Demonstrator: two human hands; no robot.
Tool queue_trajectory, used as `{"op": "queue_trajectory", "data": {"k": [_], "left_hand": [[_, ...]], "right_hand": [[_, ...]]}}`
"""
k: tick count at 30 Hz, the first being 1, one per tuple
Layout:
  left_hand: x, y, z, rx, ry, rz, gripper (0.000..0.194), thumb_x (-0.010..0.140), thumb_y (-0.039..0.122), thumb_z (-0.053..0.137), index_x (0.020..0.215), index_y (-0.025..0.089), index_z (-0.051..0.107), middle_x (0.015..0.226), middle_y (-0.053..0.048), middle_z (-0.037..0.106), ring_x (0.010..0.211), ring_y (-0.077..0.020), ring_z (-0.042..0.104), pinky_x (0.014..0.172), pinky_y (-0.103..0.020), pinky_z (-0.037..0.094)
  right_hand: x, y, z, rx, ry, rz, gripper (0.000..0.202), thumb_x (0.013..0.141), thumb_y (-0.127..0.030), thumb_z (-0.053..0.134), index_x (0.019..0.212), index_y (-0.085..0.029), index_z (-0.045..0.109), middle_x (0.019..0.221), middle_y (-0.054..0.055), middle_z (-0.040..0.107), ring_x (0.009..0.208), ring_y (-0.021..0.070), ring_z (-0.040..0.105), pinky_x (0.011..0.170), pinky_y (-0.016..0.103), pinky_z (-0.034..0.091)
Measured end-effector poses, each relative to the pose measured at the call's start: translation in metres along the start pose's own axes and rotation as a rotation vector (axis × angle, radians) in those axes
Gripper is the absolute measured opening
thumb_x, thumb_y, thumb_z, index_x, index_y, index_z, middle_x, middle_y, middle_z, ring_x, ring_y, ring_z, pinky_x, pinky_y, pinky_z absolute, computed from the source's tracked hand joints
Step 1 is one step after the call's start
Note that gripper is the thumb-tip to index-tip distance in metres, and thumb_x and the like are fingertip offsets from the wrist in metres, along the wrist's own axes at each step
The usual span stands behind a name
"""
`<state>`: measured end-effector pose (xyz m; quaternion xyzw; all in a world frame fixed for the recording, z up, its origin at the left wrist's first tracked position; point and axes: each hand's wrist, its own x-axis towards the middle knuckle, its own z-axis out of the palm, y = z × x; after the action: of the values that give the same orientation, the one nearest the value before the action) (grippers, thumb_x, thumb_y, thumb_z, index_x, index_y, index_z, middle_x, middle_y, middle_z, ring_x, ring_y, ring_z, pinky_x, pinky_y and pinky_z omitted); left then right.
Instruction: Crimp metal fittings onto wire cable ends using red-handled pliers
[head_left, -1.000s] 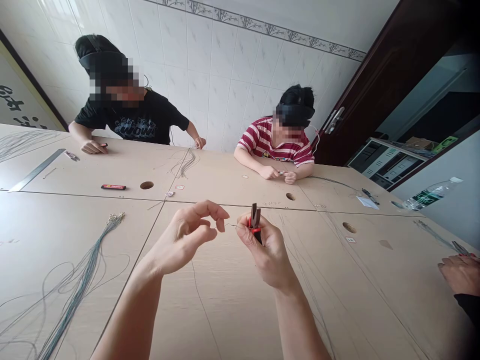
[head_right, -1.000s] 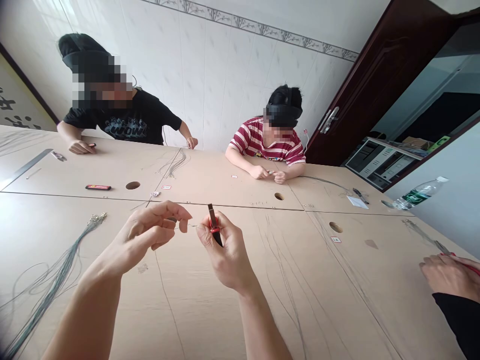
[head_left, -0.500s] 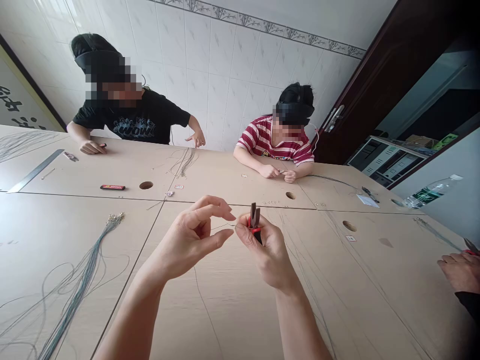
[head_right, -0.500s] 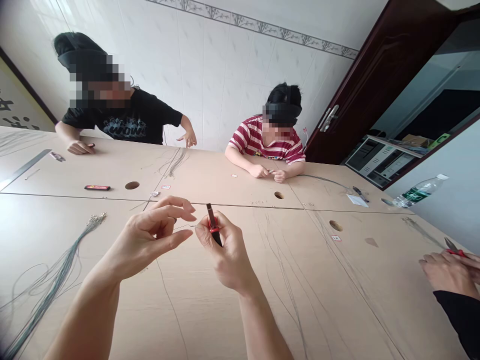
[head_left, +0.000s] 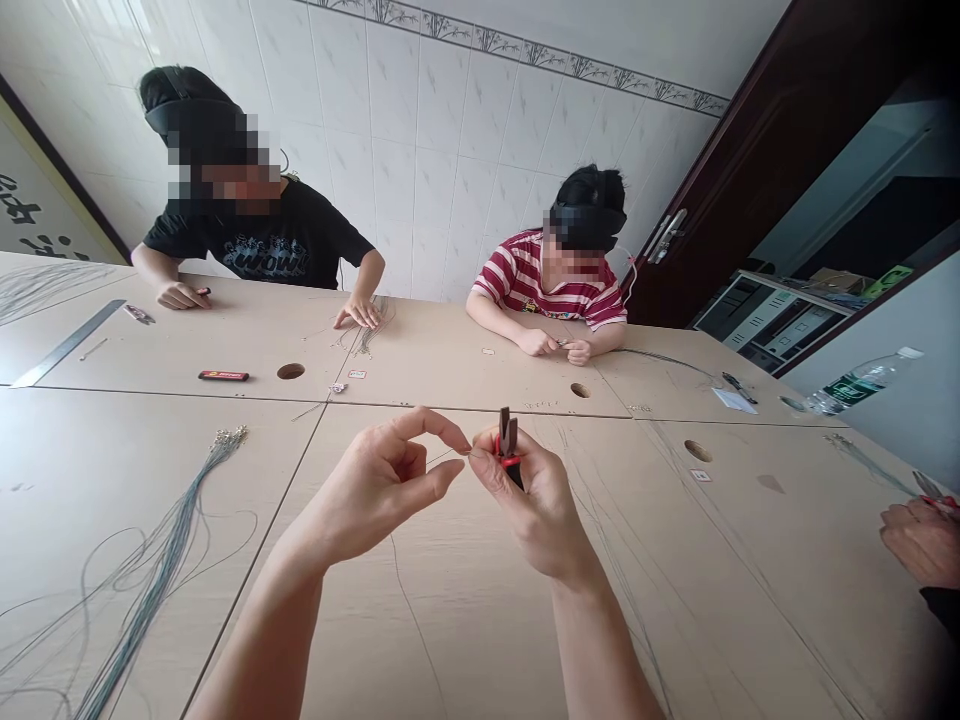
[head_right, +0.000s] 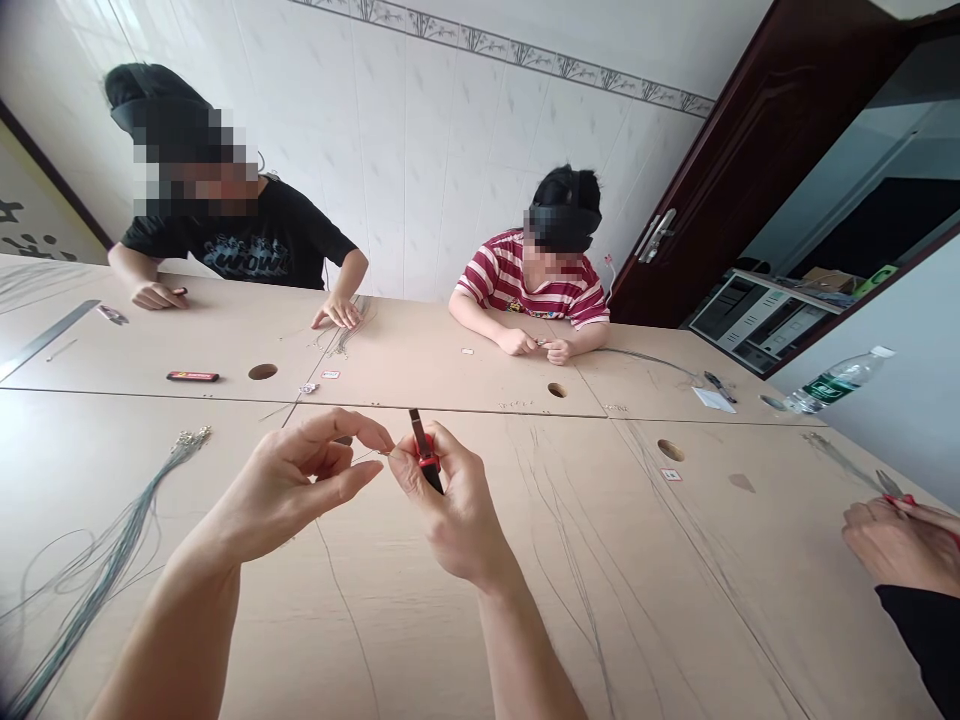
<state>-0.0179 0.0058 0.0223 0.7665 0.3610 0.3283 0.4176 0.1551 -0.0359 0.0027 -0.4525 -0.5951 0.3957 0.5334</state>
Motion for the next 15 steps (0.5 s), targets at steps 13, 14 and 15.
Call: {"op": "queue_trajectory", "data": {"k": [13,14,15], "left_hand": [[0.0009,0.0005,0.0014,0.012,0.031,-0.002,0.012,0.089,0.029,0.056,0.084,0.020,0.061,0.048,0.010,0.026,0.044,-0.0074,0.022,0.041,-0.020,0.022],[0.0006,0.0008,0.0014,0.018,0.034,-0.003,0.012,0.089,0.029,0.056,0.084,0.020,0.061,0.048,0.010,0.026,0.044,-0.0074,0.022,0.041,-0.020,0.022],[0.0005,0.0005,0.0014,0.024,0.038,-0.005,0.012,0.089,0.029,0.055,0.083,0.020,0.061,0.048,0.009,0.027,0.044,-0.0074,0.022,0.041,-0.020,0.022]], "right_hand": [[0.0003,-0.0010,-0.0004,-0.010,-0.007,-0.008,0.023,0.093,-0.037,0.054,0.077,-0.021,0.050,0.071,-0.002,0.039,0.063,0.0110,0.033,0.059,0.026,0.031],[0.0002,-0.0010,-0.0004,-0.006,-0.008,-0.008,0.024,0.093,-0.037,0.054,0.077,-0.021,0.049,0.071,-0.003,0.039,0.063,0.0110,0.033,0.059,0.026,0.031],[0.0002,-0.0010,-0.0003,-0.004,-0.008,-0.010,0.024,0.093,-0.036,0.054,0.077,-0.021,0.049,0.071,-0.003,0.040,0.063,0.0109,0.034,0.058,0.025,0.032]]}}
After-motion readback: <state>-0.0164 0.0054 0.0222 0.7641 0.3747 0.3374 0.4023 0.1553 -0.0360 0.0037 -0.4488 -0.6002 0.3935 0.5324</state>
